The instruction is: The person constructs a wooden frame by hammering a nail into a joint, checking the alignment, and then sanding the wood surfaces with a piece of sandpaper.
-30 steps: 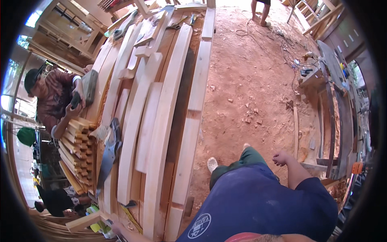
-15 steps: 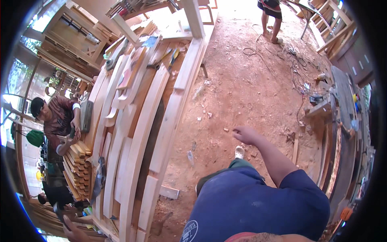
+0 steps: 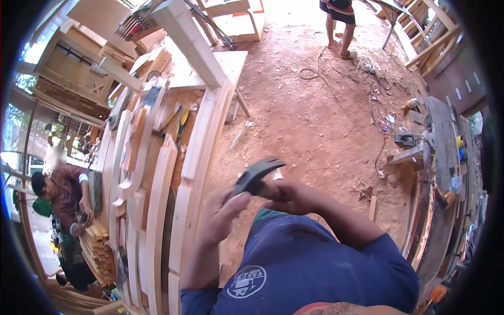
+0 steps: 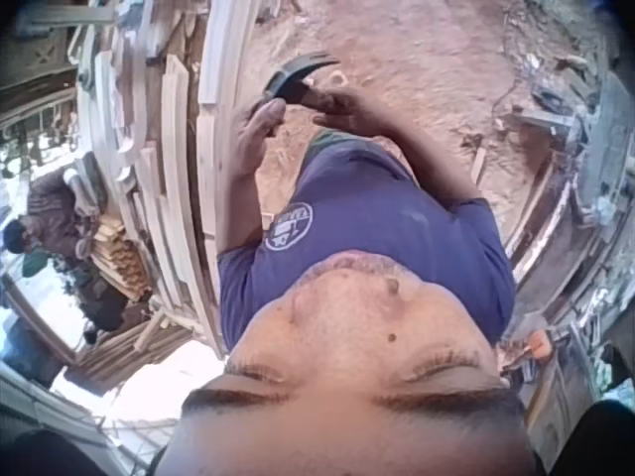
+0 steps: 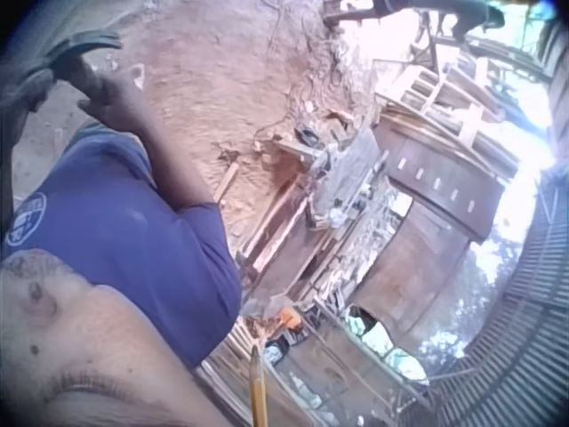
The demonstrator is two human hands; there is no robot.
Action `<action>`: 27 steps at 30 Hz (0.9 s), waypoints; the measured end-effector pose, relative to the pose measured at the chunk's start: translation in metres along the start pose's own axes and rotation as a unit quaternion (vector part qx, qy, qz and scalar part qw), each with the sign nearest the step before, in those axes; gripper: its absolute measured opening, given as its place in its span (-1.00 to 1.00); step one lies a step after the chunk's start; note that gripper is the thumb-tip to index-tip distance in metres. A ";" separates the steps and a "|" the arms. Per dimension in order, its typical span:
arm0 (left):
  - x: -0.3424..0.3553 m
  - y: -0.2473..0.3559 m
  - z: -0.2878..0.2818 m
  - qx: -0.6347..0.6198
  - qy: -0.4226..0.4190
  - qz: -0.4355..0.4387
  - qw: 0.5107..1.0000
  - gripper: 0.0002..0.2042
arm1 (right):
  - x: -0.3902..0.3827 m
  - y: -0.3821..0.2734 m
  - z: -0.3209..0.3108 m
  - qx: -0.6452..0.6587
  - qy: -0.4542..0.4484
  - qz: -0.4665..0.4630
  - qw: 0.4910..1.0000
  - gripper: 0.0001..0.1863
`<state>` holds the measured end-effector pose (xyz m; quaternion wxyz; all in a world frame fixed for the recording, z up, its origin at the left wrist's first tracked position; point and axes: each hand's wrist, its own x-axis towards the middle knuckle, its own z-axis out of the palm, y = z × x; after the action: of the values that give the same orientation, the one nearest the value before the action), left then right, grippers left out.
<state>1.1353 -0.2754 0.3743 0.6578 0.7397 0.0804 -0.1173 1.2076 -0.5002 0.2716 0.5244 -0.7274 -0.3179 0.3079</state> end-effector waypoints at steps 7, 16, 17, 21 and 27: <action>0.238 -0.122 0.036 0.170 -0.050 0.068 0.982 -0.78 | -0.009 0.085 -0.115 -0.121 0.269 0.235 0.926 -0.76; 0.391 -0.061 0.024 -0.050 -0.043 0.154 0.986 -0.82 | 0.061 0.134 -0.233 -0.101 0.403 0.343 0.843 -0.69; 0.397 -0.046 0.015 -0.049 -0.032 0.155 0.986 -0.82 | 0.080 0.128 -0.244 -0.059 0.411 0.325 0.850 -0.71; 0.398 -0.029 -0.020 0.098 0.038 0.182 0.978 -0.86 | 0.137 0.116 -0.278 -0.041 0.366 0.278 0.887 -0.74; 0.331 -0.058 -0.054 0.169 0.401 0.222 0.872 -0.90 | 0.174 0.100 -0.306 -0.220 0.156 0.221 0.937 -0.73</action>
<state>1.4408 -0.2267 0.2318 0.4425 0.8216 0.1496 0.3267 1.5667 -0.5624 0.2355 0.3131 -0.9155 -0.1227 0.2210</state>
